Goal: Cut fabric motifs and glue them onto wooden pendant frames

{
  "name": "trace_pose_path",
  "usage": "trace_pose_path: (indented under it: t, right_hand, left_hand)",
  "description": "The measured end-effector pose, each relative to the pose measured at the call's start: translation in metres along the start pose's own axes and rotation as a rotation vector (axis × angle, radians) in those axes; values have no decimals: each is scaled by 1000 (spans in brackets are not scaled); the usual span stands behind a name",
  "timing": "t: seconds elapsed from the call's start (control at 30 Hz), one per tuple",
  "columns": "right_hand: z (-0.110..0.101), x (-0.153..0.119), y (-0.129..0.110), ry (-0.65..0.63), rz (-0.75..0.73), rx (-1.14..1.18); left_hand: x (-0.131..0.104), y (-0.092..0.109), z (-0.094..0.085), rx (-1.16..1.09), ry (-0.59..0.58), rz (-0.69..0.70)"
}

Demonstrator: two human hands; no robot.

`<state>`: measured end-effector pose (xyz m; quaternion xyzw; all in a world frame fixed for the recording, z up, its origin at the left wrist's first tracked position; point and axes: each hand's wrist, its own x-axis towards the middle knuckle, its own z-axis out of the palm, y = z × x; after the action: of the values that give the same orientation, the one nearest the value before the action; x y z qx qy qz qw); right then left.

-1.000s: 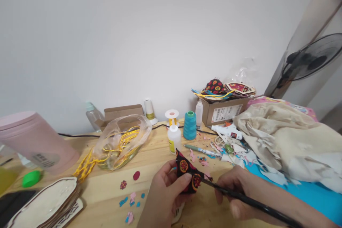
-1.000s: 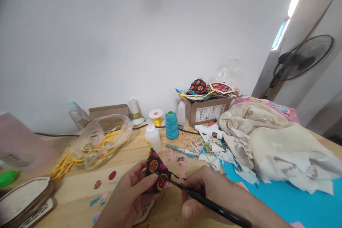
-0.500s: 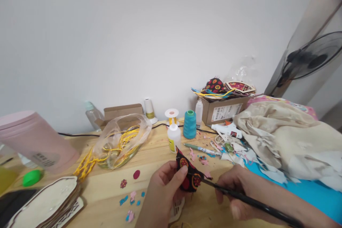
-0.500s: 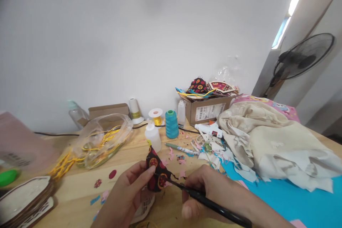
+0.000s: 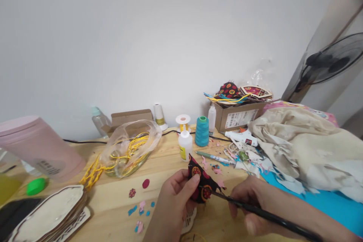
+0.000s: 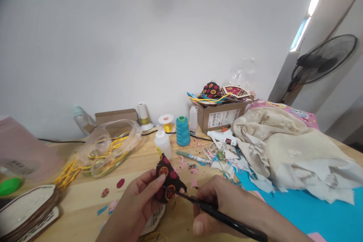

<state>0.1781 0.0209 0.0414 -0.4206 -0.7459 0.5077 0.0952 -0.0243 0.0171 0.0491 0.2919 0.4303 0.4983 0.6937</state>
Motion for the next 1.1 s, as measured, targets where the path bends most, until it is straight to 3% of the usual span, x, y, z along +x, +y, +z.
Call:
trace_pose_path:
  t: [0.53, 0.8, 1.1]
  right_hand:
    - [2, 2, -13, 24, -54, 101]
    - [6, 3, -7, 55, -48, 80]
    - [7, 3, -17, 75, -35, 141]
  left_hand:
    - [-1, 1, 1, 1, 80, -12]
    - [-5, 1, 6, -10, 65, 37]
    - [-7, 1, 7, 8, 84, 36]
